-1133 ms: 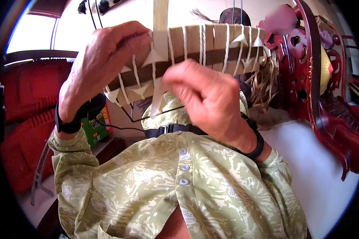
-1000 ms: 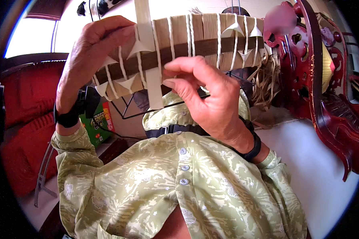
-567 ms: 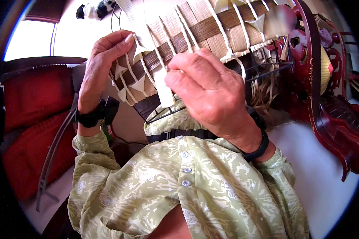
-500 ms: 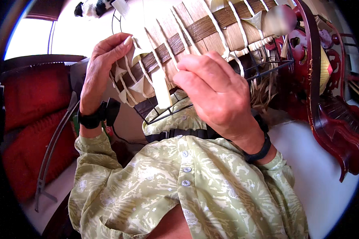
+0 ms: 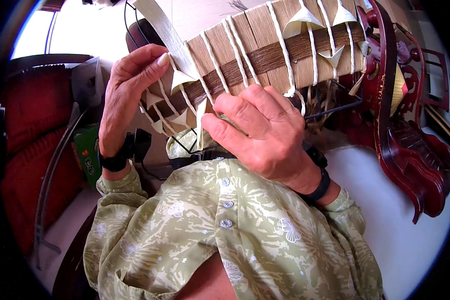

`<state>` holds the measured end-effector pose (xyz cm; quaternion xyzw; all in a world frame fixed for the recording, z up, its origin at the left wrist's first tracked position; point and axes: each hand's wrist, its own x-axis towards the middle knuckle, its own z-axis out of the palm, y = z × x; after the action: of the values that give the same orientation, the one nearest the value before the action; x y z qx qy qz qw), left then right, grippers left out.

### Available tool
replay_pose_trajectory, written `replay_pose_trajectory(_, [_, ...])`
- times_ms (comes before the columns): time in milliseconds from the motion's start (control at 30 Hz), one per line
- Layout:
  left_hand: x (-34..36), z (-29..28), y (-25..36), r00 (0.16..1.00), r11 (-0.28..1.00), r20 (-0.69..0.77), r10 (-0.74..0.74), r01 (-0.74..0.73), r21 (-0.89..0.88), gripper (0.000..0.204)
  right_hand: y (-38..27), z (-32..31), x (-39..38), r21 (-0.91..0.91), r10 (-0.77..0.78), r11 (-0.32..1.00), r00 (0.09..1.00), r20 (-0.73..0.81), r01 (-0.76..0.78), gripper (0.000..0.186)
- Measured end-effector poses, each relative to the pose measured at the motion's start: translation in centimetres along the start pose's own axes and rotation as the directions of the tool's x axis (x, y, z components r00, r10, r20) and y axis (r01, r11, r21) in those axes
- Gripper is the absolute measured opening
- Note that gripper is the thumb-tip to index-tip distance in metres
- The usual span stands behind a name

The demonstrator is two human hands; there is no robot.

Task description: The person weaves white strips through a wooden frame with horizontal strings, folding and tucking the ends by hand to secure them.

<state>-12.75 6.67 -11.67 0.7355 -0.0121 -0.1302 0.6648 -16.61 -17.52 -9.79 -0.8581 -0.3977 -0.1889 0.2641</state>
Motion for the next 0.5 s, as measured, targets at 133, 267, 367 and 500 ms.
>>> replay_pose_trajectory(133, [-0.12, -0.03, -0.36, 0.999, 0.999, 0.008, 0.036, -0.036, 0.016, 0.024, -0.11, 0.11, -0.07, -0.003, -0.047, 0.999, 0.999, -0.002, 0.047, 0.021])
replay_pose_trajectory(267, [-0.20, -0.02, -0.68, 0.999, 0.999, 0.014, 0.042, -0.041, -0.028, 0.025, 0.10, -0.12, -0.34, 0.002, -0.081, 0.997, 0.996, 0.039, 0.081, 0.021])
replay_pose_trajectory(367, [-0.34, 0.02, -0.65, 0.999, 0.999, 0.005, 0.033, -0.033, -0.017, 0.025, 0.16, -0.02, -0.68, 0.044, -0.109, 0.993, 0.993, 0.040, 0.108, 0.021])
replay_pose_trajectory(500, [-0.38, -0.11, -0.76, 0.999, 0.999, 0.006, 0.040, -0.040, 0.020, 0.025, 0.11, 0.59, -1.02, 0.104, -0.147, 0.984, 0.989, 0.006, 0.145, 0.023])
